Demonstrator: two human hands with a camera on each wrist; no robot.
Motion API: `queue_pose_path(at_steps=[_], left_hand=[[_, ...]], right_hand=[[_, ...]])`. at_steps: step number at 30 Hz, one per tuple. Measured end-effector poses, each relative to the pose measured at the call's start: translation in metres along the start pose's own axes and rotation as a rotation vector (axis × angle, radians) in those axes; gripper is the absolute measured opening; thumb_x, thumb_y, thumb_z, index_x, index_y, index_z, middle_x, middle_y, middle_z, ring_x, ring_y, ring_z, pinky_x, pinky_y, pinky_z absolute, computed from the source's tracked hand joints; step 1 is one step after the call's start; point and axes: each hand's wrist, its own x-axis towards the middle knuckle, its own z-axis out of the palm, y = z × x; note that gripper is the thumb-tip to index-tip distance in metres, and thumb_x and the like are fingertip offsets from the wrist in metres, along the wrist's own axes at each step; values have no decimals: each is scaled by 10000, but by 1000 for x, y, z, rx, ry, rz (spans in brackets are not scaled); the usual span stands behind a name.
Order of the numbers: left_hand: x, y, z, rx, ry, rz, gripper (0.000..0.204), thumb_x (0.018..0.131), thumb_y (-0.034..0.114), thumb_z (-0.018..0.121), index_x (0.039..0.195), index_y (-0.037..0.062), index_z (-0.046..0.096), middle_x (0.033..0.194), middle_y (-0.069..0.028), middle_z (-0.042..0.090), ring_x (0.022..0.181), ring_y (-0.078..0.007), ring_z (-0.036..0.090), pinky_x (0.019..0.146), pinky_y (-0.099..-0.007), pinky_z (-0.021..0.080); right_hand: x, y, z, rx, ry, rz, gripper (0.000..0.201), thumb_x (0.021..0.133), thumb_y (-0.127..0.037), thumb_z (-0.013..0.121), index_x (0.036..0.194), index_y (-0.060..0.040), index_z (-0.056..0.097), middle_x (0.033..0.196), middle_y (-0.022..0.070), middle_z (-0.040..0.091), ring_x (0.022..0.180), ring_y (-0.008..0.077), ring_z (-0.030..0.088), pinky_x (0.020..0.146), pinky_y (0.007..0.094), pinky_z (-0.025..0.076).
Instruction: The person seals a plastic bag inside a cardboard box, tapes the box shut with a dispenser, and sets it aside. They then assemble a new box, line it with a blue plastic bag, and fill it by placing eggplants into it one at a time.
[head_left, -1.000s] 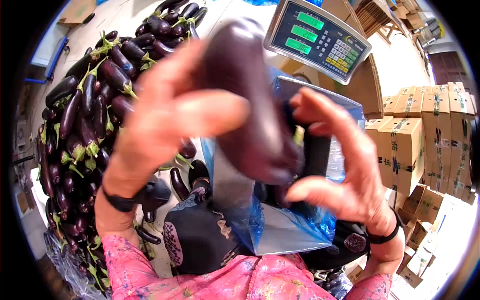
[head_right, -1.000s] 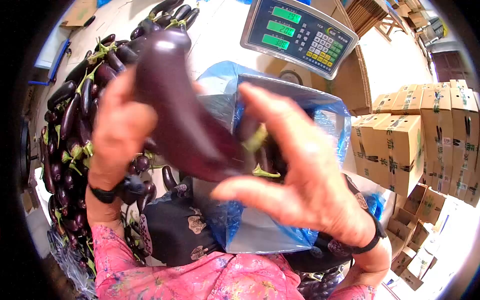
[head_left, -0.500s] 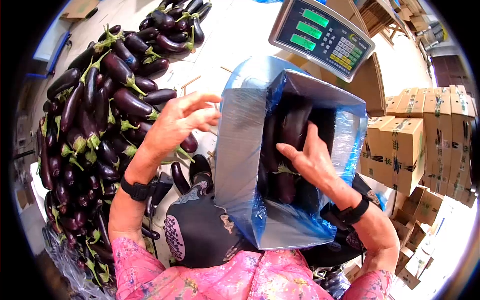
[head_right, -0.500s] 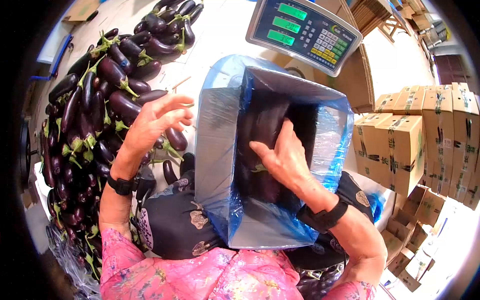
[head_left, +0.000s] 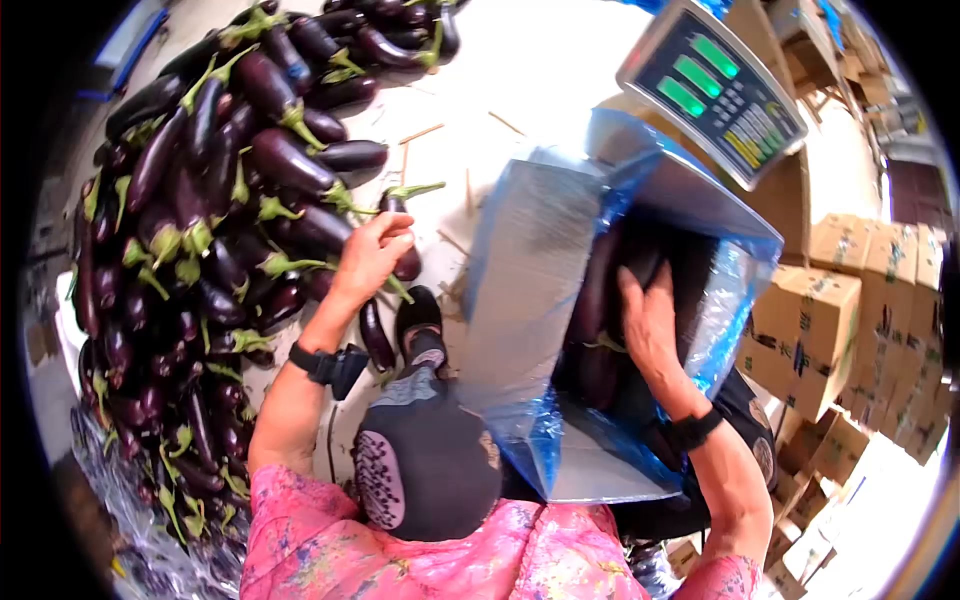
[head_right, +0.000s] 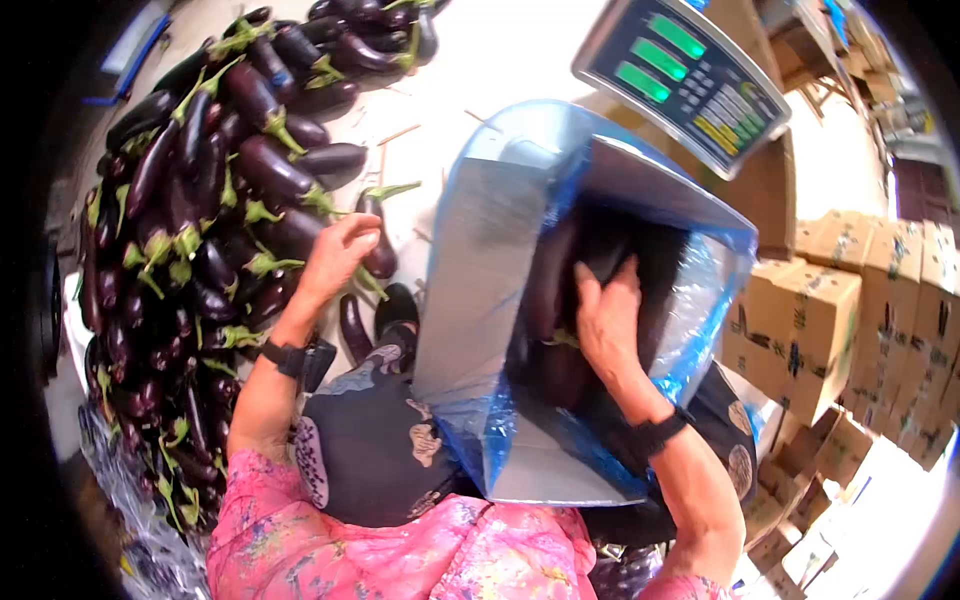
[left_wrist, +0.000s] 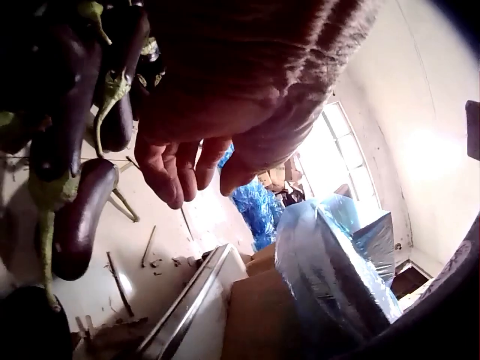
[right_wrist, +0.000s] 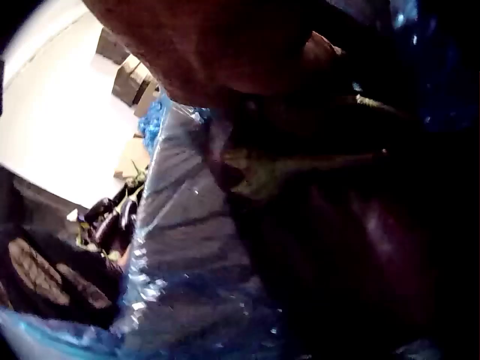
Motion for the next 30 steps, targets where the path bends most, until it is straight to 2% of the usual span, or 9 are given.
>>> queue_pose_path(at_steps=[5, 9, 11, 12, 13, 14, 19, 24, 30], left_hand=[[-7, -26, 1, 326, 174, -106, 345, 871, 156, 671, 1165, -22, 637, 1088, -177, 692, 1009, -274, 694, 900, -355, 541], [15, -43, 27, 663, 348, 324, 521, 825, 142, 692, 1284, -29, 512, 1288, -279, 529, 1198, -437, 499, 1035, -489, 414], [44, -47, 35, 777, 304, 188, 579, 847, 174, 672, 1337, -58, 467, 1328, -306, 492, 1215, -453, 480, 1048, -508, 404], [64, -57, 33, 875, 199, 70, 607, 866, 233, 661, 1349, -73, 456, 1336, -298, 498, 1244, -438, 470, 1058, -507, 398], [70, -72, 54, 944, 232, 231, 552, 873, 239, 630, 1300, -75, 477, 1296, -293, 548, 1193, -449, 528, 1014, -523, 438], [86, -46, 32, 824, 112, -187, 463, 865, 195, 616, 1234, -59, 498, 1223, -296, 602, 1105, -467, 597, 946, -542, 483], [107, -49, 31, 855, 2, -357, 551, 733, 280, 713, 1190, 6, 574, 1197, -327, 602, 1153, -467, 583, 984, -495, 496], [75, -44, 7, 684, 275, 47, 518, 711, 287, 738, 1126, 16, 588, 1005, -252, 606, 952, -431, 592, 871, -511, 492], [19, 117, -55, 363, 272, 285, 471, 902, 307, 686, 1274, 34, 591, 1000, -108, 676, 926, -173, 623, 878, -315, 488]], right_hand=[[3, 19, 18, -224, 131, -91, 763, 1008, -412, 509, 1420, 194, 296, 1331, 408, 447, 1236, 517, 435, 1081, 518, 344], [9, 22, 11, -262, 16, -99, 713, 1017, -423, 482, 1427, 143, 339, 1393, 400, 400, 1278, 514, 412, 1106, 505, 332], [23, 57, -2, -399, -121, -151, 640, 1033, -433, 445, 1453, 47, 389, 1449, 381, 375, 1311, 493, 412, 1120, 475, 344], [27, 50, -23, -764, -257, -414, 518, 1016, -371, 519, 1406, -33, 474, 1416, 348, 430, 1266, 449, 468, 1077, 465, 391], [24, 37, -42, -611, -196, -401, 527, 1001, -359, 554, 1396, -19, 477, 1388, 335, 455, 1229, 448, 491, 1050, 468, 413], [17, 18, -55, -460, -128, -389, 538, 985, -347, 589, 1386, -6, 479, 1360, 321, 480, 1191, 446, 514, 1023, 471, 434], [-14, -35, -129, -219, -195, -230, 456, 950, -301, 658, 1284, -4, 567, 1197, 198, 591, 985, 356, 628, 848, 429, 512], [-56, -29, -145, -295, -430, -302, 440, 937, -282, 674, 1276, -19, 573, 1104, 189, 639, 933, 320, 654, 819, 410, 530], [-114, -39, -135, -73, -1112, -356, 733, 900, -556, 637, 1322, 34, 530, 1147, 255, 630, 1039, 422, 620, 886, 465, 515]])
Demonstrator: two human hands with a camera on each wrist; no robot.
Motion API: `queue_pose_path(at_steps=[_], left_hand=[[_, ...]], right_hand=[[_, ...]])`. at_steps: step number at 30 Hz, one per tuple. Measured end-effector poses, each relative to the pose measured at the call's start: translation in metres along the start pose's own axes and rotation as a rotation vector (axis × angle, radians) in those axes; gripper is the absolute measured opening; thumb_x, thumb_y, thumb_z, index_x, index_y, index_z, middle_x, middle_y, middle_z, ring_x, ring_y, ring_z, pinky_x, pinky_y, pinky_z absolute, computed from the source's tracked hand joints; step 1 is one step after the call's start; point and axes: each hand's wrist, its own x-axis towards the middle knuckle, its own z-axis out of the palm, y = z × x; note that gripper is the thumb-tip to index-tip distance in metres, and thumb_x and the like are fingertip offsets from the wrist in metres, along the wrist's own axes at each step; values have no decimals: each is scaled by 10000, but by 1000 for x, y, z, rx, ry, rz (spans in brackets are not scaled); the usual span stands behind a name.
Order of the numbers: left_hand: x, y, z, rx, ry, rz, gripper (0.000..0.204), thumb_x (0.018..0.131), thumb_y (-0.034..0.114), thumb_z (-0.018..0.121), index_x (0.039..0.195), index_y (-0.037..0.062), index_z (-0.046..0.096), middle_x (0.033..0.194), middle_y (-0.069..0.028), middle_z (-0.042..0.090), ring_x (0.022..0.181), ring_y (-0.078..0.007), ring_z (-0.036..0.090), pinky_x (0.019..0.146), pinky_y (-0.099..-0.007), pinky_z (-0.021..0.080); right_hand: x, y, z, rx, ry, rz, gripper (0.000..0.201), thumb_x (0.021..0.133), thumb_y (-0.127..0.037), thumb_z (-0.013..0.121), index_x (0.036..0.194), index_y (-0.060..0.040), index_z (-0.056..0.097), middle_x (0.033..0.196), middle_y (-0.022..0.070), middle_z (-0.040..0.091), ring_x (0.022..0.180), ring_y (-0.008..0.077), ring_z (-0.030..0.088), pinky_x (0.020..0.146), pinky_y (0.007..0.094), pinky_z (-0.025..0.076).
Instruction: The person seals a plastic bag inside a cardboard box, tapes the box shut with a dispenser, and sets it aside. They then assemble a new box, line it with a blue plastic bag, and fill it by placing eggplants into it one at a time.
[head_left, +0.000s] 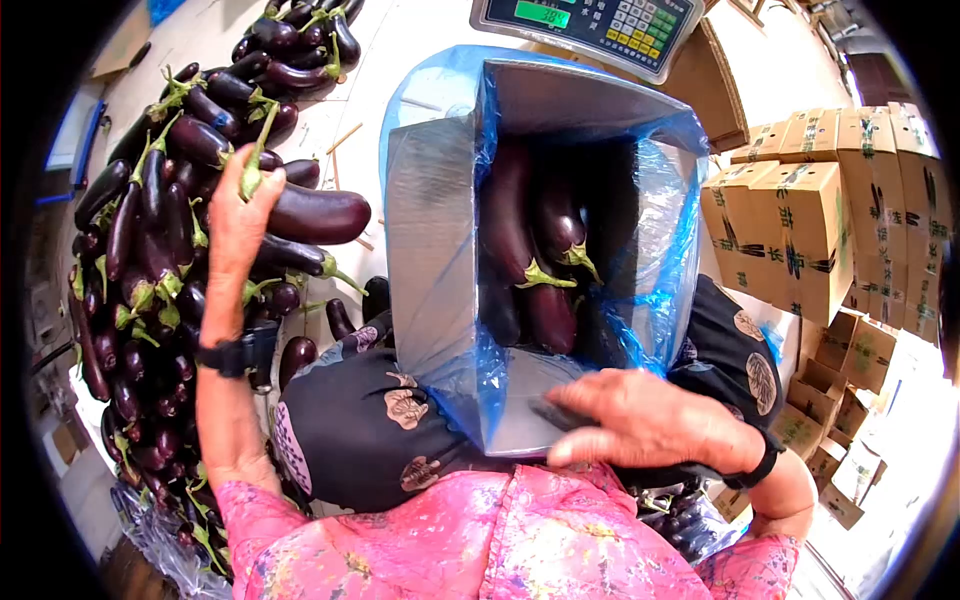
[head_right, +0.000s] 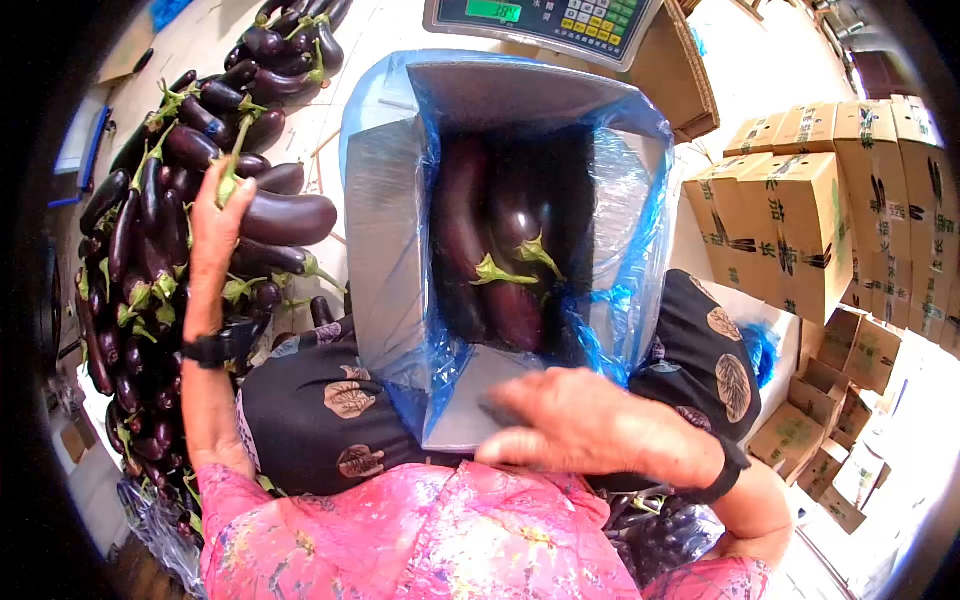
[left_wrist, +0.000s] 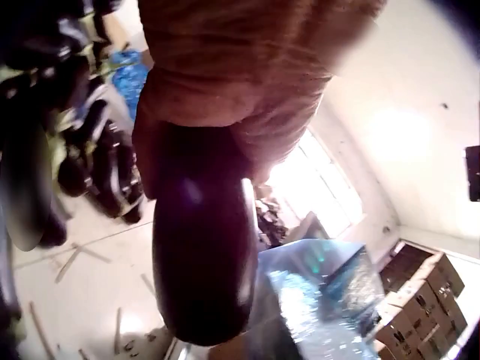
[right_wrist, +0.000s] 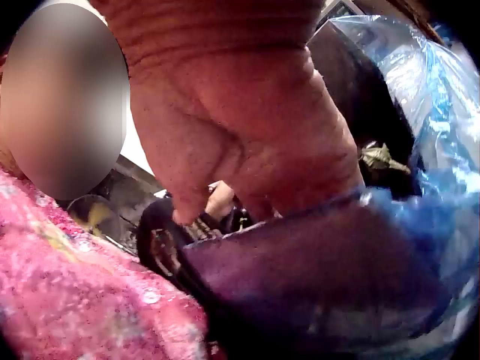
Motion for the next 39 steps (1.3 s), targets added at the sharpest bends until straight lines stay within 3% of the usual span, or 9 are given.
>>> queue_pose_path(at_steps=[3, 4, 7, 13, 17, 22, 31, 35, 39], left_hand=[[0, 97, -32, -52, -137, 170, 438, 952, 279, 614, 1327, 55, 588, 994, -46, 658, 922, -133, 604, 872, -281, 473], [-3, 131, -37, -103, -242, 132, 403, 966, 261, 593, 1313, 57, 609, 979, -28, 636, 923, -108, 585, 860, -256, 462], [-9, 192, -8, -183, -554, 182, 410, 996, 283, 523, 1306, 34, 621, 912, -20, 638, 868, -84, 563, 821, -239, 447], [-38, 257, 101, 167, -751, 363, 333, 975, 289, 568, 1189, 50, 655, 1074, -179, 685, 936, -313, 690, 821, -380, 532], [-61, 245, 172, 264, -843, 534, 453, 916, 410, 568, 933, -32, 665, 1001, -288, 665, 935, -488, 650, 835, -520, 545], [-85, 246, 194, 232, -1158, 342, 700, 884, 478, 676, 1305, -52, 497, 1130, -314, 583, 1112, -474, 556, 964, -496, 454], [-81, 237, 187, 197, -1026, 335, 627, 855, 349, 653, 1349, -15, 527, 1285, -244, 557, 1231, -413, 524, 1066, -454, 417], [-86, 230, 188, 168, -1005, 325, 608, 841, 347, 654, 1329, -2, 554, 1281, -256, 556, 1217, -410, 533, 1055, -452, 424], [-80, 248, 177, 245, -1090, 321, 591, 835, 357, 655, 1315, 21, 578, 1284, -261, 554, 1224, -403, 528, 1054, -455, 423]], right_hand=[[-15, 0, 31, -367, 171, -162, 733, 860, -517, 692, 1323, 28, 532, 1131, 214, 647, 1015, 378, 641, 876, 422, 500], [-11, 4, 49, -416, 330, -144, 496, 815, -330, 685, 1146, 24, 584, 921, 175, 640, 908, 334, 648, 797, 422, 489], [-10, 14, 58, -538, 360, -214, 324, 816, -183, 613, 1059, 29, 581, 881, 145, 645, 837, 300, 651, 742, 397, 485], [-9, 9, 68, -547, 320, -177, 372, 777, -142, 630, 1097, 38, 571, 921, 166, 658, 843, 304, 682, 747, 392, 496], [-5, 9, 85, -542, 415, -213, 311, 793, -119, 594, 1053, 49, 569, 860, 167, 649, 796, 301, 682, 701, 402, 504], [-9, 14, 87, -517, 480, -248, 290, 790, -120, 597, 1017, 58, 571, 808, 165, 636, 743, 307, 666, 682, 397, 492], [-16, 18, 76, -259, 535, -301, 275, 875, -223, 655, 1026, 1, 605, 819, 164, 639, 751, 344, 653, 664, 430, 504], [-50, 21, 36, -123, 769, -108, 328, 900, -338, 686, 881, -40, 552, 803, 166, 626, 736, 369, 645, 603, 455, 514], [-48, 45, 16, -493, 896, 182, 376, 846, -312, 755, 910, -22, 524, 757, 168, 620, 695, 379, 661, 551, 460, 504]])
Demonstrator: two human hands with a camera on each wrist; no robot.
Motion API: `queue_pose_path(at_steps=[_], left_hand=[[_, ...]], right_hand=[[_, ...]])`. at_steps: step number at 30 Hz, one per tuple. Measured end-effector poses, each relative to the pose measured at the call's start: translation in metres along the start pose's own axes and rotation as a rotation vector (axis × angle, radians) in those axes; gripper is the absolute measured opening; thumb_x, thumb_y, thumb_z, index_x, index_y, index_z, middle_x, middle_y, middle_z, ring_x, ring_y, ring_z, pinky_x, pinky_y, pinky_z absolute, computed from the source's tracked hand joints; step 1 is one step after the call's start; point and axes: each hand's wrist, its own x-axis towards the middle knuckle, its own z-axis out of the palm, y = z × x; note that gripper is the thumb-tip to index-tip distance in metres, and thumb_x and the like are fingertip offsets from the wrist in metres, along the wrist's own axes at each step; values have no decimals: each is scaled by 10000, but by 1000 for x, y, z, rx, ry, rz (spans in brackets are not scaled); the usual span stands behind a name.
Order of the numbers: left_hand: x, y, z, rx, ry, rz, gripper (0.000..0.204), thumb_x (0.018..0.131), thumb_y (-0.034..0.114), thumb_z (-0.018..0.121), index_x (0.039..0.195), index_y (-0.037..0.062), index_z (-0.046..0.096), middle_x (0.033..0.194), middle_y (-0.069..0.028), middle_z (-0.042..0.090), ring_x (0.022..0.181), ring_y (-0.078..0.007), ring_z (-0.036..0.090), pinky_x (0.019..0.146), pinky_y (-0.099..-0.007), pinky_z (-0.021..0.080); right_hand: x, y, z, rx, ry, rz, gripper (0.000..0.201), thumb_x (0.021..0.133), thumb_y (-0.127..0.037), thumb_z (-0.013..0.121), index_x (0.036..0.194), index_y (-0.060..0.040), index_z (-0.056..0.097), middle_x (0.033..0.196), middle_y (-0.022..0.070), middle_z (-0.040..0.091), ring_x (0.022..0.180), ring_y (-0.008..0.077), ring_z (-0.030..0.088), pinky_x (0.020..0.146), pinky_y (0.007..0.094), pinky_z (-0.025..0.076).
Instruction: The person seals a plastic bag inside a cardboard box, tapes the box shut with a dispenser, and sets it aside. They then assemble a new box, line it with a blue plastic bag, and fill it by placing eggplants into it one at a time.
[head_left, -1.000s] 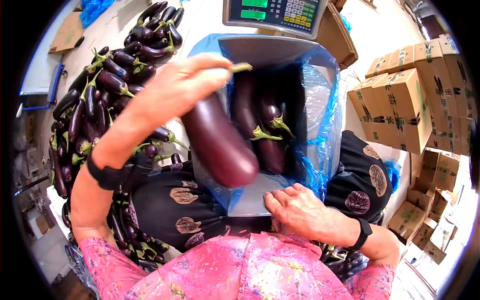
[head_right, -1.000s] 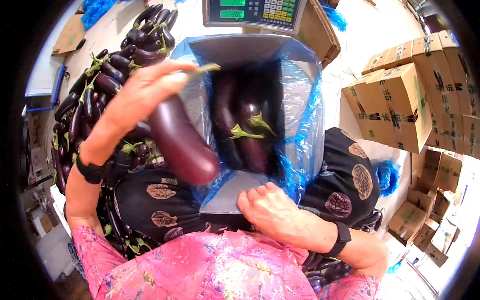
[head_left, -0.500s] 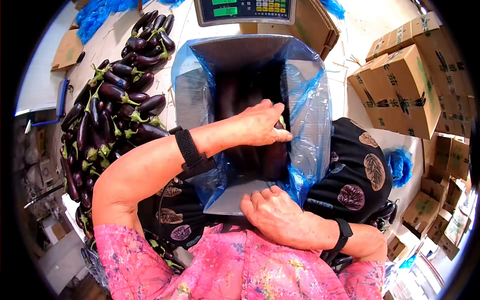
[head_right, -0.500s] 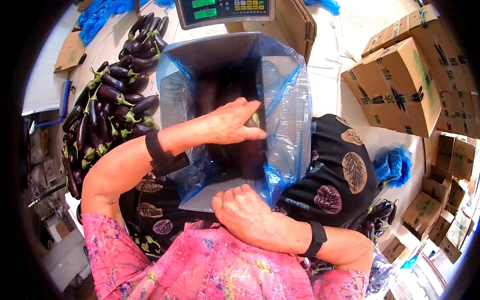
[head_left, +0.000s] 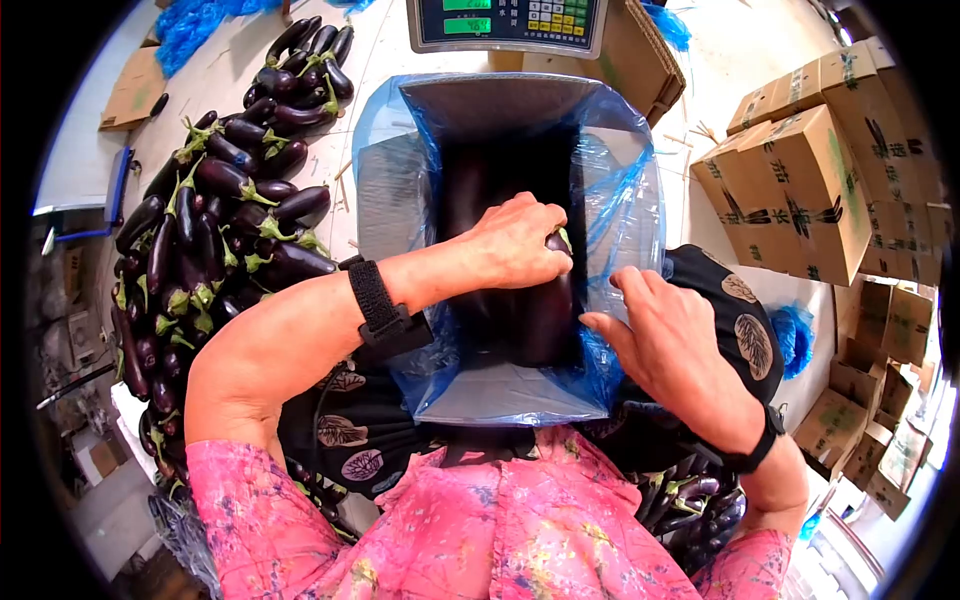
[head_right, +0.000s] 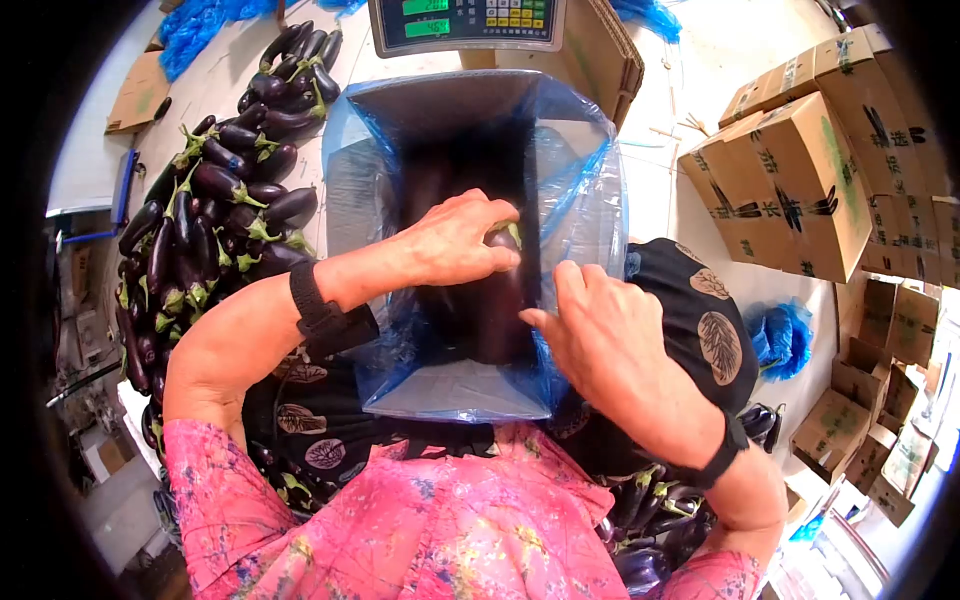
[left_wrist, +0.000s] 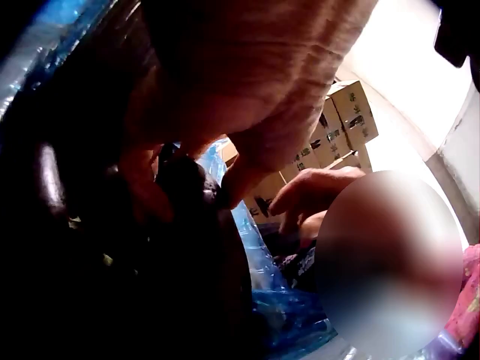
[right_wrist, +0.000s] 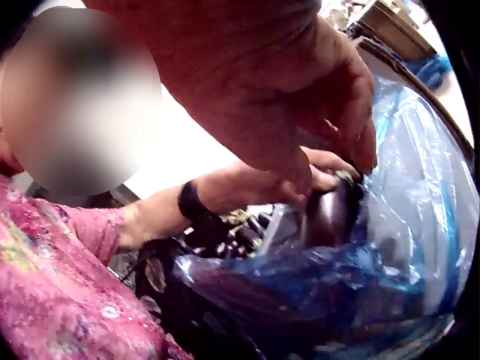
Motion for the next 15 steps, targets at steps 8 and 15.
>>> queue_pose_path(at_steps=[8, 15], left_hand=[[10, -13, 23, -122, 63, 70, 572, 822, 357, 662, 1300, 49, 599, 1300, -238, 568, 1255, -399, 513, 1068, -457, 408], [1, -26, -4, -305, 14, 54, 570, 809, 328, 672, 1294, 37, 603, 1197, -236, 630, 1158, -377, 589, 1020, -436, 455]], right_hand=[[27, 35, 54, 176, -251, 126, 307, 811, -220, 748, 813, 32, 572, 715, 236, 630, 754, 444, 641, 665, 514, 487], [15, 27, -4, 272, -250, 220, 224, 742, -203, 599, 770, 19, 591, 712, 266, 614, 728, 467, 623, 678, 511, 495]])
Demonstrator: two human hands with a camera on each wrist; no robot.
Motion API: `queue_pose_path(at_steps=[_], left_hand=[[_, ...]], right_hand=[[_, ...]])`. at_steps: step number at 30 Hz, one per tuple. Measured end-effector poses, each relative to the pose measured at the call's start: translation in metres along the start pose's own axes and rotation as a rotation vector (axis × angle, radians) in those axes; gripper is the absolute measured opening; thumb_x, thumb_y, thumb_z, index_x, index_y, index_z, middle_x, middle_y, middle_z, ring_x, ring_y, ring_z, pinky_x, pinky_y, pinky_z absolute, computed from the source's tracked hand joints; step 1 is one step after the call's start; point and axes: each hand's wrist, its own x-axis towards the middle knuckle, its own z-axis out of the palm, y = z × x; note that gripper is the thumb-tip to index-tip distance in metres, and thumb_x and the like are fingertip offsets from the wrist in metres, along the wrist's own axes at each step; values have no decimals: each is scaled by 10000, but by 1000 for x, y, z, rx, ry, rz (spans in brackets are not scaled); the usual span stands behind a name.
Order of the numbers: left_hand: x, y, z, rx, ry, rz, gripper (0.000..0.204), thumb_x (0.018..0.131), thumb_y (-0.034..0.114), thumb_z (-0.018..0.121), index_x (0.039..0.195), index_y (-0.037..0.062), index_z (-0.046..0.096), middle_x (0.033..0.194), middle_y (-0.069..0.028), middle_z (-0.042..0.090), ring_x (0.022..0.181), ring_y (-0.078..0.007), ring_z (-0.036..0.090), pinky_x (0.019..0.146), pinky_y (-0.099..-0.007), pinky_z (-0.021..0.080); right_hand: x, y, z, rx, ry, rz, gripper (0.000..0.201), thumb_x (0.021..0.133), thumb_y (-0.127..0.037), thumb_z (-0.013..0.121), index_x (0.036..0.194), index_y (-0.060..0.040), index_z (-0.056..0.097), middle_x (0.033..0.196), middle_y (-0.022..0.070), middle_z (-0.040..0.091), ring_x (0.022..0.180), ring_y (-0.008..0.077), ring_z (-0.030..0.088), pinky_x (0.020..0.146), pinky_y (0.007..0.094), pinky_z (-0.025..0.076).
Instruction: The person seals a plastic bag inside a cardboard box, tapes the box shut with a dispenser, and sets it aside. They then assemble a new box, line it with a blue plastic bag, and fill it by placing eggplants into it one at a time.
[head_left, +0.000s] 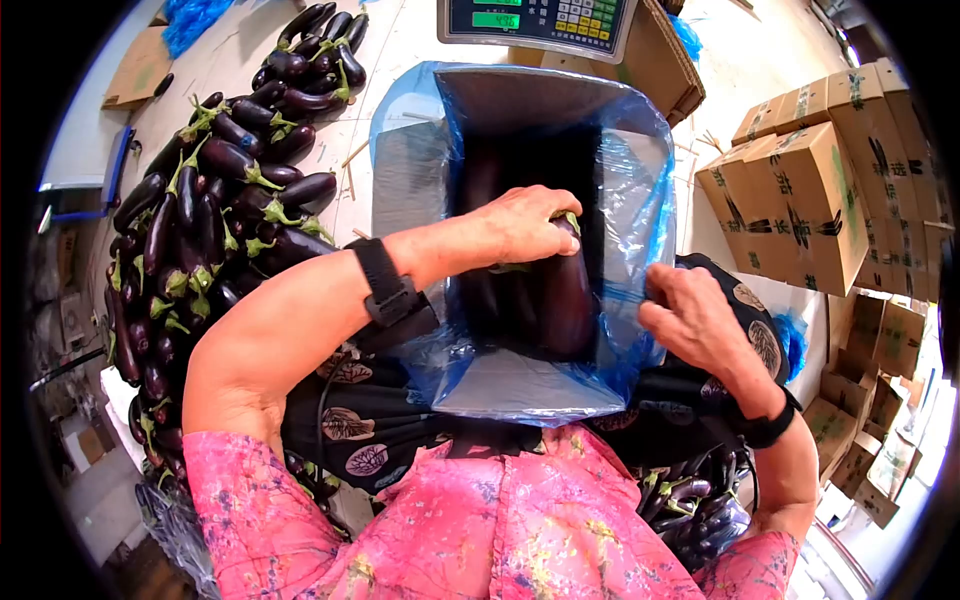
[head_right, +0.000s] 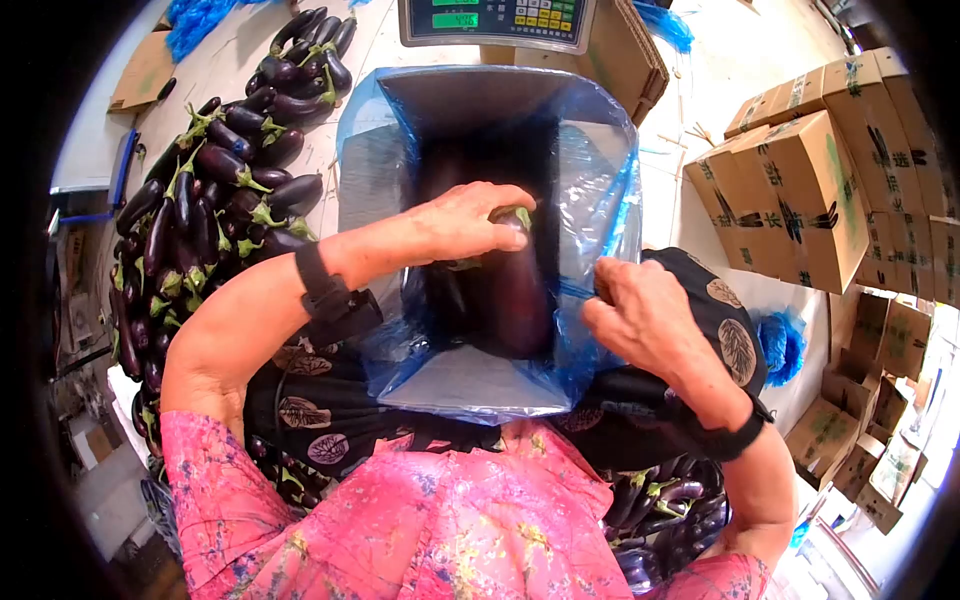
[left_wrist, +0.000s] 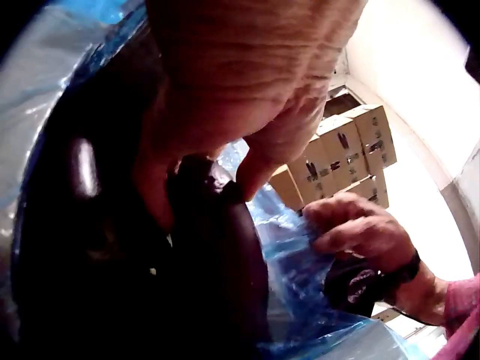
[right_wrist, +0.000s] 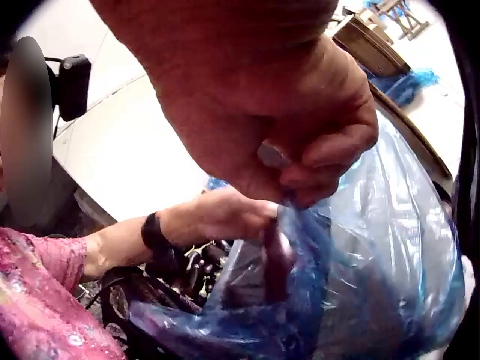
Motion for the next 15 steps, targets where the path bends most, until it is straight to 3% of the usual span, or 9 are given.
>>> queue_pose_path(at_steps=[3, 6, 12, 15], left_hand=[[4, -5, 23, 148, 119, 90, 592, 809, 335, 678, 1313, 36, 593, 1238, -260, 591, 1196, -395, 556, 1047, -449, 432], [10, 3, 35, 163, 85, 89, 600, 813, 348, 677, 1300, 9, 595, 1232, -276, 580, 1202, -419, 543, 1053, -463, 425], [8, 1, 16, 220, -24, 88, 590, 804, 342, 674, 1283, 6, 603, 1211, -267, 592, 1185, -410, 555, 1039, -459, 434], [-2, 8, 15, 181, -32, 48, 592, 809, 334, 679, 1291, 1, 595, 1199, -273, 595, 1175, -416, 559, 1037, -458, 431]], right_hand=[[-7, -11, -25, 61, -6, 4, 202, 730, -174, 594, 745, 25, 565, 674, 258, 591, 692, 463, 601, 652, 488, 480], [-11, -10, -26, -64, 34, -40, 176, 748, -153, 588, 765, 18, 554, 646, 241, 576, 693, 458, 596, 655, 504, 471], [-22, -12, -19, -318, 311, -126, 201, 833, -128, 664, 939, -33, 523, 828, 182, 579, 776, 421, 606, 654, 515, 467], [-24, -9, -29, -279, 267, -110, 212, 875, -132, 681, 1039, -41, 581, 937, 176, 605, 855, 413, 598, 694, 480, 461]])
